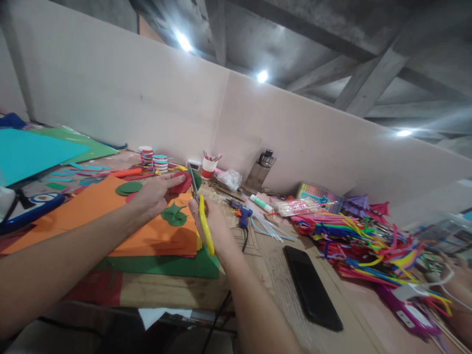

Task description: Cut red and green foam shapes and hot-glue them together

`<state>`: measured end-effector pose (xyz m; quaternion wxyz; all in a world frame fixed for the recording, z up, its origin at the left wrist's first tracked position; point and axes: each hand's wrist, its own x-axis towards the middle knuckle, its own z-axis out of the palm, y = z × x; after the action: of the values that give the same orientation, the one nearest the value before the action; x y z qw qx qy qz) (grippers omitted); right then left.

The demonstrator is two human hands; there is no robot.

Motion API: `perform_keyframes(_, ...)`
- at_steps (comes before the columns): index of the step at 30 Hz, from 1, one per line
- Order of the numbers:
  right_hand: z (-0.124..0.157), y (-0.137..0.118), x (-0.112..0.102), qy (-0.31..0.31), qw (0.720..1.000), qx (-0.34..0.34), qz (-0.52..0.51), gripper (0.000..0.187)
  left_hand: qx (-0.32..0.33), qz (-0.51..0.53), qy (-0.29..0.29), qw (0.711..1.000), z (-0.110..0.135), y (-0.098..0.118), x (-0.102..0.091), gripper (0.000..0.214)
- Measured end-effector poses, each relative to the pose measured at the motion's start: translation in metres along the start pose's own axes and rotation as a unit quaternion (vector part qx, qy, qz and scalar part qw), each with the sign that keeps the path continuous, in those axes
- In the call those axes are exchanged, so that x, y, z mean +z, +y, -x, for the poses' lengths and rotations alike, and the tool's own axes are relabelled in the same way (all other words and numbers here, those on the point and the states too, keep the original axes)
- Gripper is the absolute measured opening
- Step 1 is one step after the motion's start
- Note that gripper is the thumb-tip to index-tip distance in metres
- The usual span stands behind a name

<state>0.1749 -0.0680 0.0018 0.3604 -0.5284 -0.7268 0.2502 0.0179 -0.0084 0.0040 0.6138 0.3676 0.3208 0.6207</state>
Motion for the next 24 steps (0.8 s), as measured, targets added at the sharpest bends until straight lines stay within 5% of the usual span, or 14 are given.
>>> perform_keyframes(24, 0.0002, 0.0005, -0.0040, -0.010, 1.000, -0.010, 0.009, 0.034, 0.001, -0.034, -0.040, 0.999, -0.0014, 0.0045, -0.0021, 0.025)
